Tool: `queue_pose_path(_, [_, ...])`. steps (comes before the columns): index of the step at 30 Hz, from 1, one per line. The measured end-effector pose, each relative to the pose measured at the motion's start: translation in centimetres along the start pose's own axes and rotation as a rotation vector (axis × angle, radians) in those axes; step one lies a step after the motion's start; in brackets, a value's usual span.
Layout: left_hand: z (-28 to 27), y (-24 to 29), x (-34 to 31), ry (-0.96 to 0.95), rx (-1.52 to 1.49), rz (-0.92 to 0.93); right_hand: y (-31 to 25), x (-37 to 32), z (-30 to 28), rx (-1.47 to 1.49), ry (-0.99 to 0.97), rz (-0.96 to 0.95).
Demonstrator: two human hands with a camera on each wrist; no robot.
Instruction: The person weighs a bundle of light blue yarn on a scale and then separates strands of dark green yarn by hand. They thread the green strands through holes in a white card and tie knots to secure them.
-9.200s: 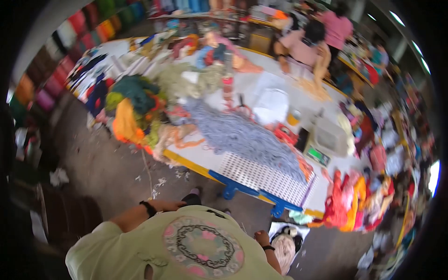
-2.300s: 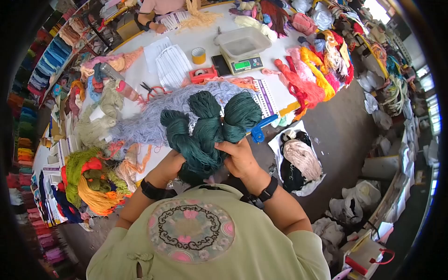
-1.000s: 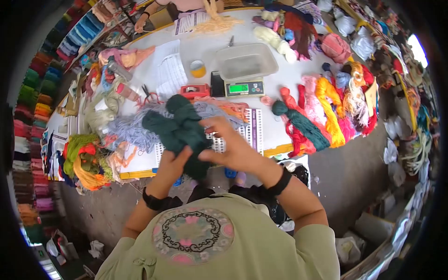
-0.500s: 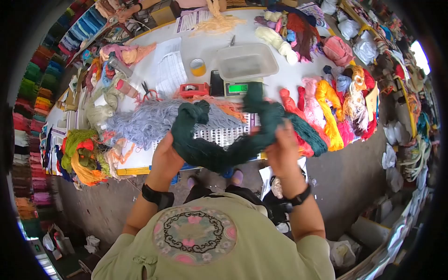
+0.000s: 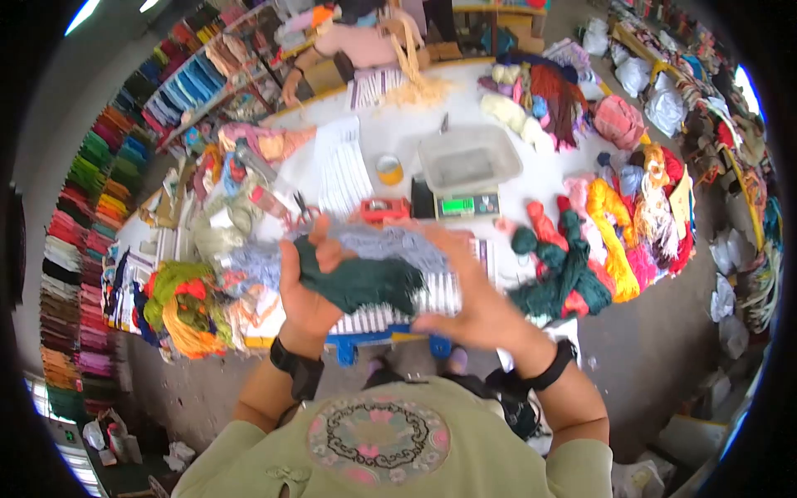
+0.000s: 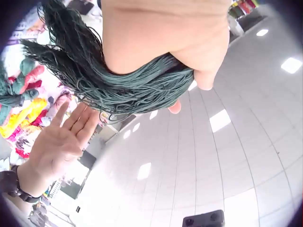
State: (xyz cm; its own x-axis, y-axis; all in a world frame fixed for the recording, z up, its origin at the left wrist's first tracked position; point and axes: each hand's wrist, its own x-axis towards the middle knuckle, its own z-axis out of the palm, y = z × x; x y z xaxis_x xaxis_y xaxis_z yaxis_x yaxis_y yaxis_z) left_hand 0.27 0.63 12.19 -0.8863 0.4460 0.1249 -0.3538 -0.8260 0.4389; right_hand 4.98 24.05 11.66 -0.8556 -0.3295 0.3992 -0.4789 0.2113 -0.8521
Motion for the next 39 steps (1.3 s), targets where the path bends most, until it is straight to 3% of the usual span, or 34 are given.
queue_pose_path(2, [1.8,0.7,0.2,-0.147,0.107,-0.007,-2.1,1.8,3.6,-0.01,0.011,-0.08])
queue_pose_path(6, [7.7,3.6,-1.4,-0.24,0.399,0.045,-4.6,3.9,8.1,0.271,0.163,-0.009])
queue_pose_path(8, [8.4,6.3,-2.5,-0.41,0.633,0.216,-4.7,4.3,7.4,0.208,-0.051,0.014])
queue_pose_path(10, [10.5,8.4,-4.0,-0.383,0.639,0.353,-9.2,5.7,5.8,0.19,0.078,-0.204])
queue_pose_path(11, [9.9,10.1,-4.1,-0.479,0.575,0.383,-11.6,6.0,5.0,-0.022,0.154,-0.325])
queue_pose_path(13, [12.5,12.1,-5.0,-0.65,0.398,0.445,-15.9,6.8,4.1,-0.173,0.167,-0.59])
queue_pose_path(14, [15.9,13.8,-7.4,-0.591,0.42,0.302,-16.9,6.9,4.5,-0.138,0.117,-0.602])
queue_pose_path(15, [18.2,13.5,-9.0,-0.533,0.368,0.417,-19.0,7.1,6.0,0.071,0.135,-0.631])
queue_pose_path(16, [19.3,14.9,-10.2,-0.576,0.385,0.402,-21.1,7.3,7.4,0.279,0.152,-0.656])
queue_pose_path(18, [19.1,16.7,-11.6,-0.653,0.372,0.371,-23.5,9.8,6.6,0.382,-0.323,-0.881])
queue_pose_path(20, [19.0,18.1,-12.5,-0.809,0.383,0.267,-24.1,10.7,12.4,0.385,0.203,-1.232])
queue_pose_path(21, [18.8,18.7,-13.0,-0.886,0.391,0.213,-25.4,10.5,13.0,0.411,0.217,-1.176])
queue_pose_path(23, [18.5,19.7,-13.9,-1.031,0.413,0.109,-25.4,10.4,13.6,0.383,0.152,-1.237])
queue_pose_path(28, [17.4,20.6,-13.4,-1.121,0.406,0.089,-25.1,11.0,14.8,0.346,0.084,-1.384])
queue_pose_path(30, [17.0,21.1,-11.4,-1.514,0.487,0.11,-24.7,11.1,14.9,0.302,0.079,-1.394])
queue_pose_path(32, [17.0,20.4,-11.0,-1.551,0.479,0.207,-24.7,11.1,14.4,0.257,0.074,-1.405])
queue_pose_path(33, [17.0,20.2,-10.7,-1.589,0.48,0.309,-24.8,10.9,13.6,0.19,-0.014,-1.371])
queue_pose_path(37, [14.7,19.4,-10.3,-1.522,0.425,0.275,-23.0,10.5,12.3,0.017,-0.184,-1.238])
queue_pose_path(38, [14.1,19.5,-10.1,-1.533,0.447,0.265,-19.9,10.1,11.5,0.014,-0.39,-1.018])
queue_pose_path(39, [13.4,19.6,-10.2,-1.522,0.469,0.263,-18.1,8.9,11.4,0.065,-0.422,-0.899])
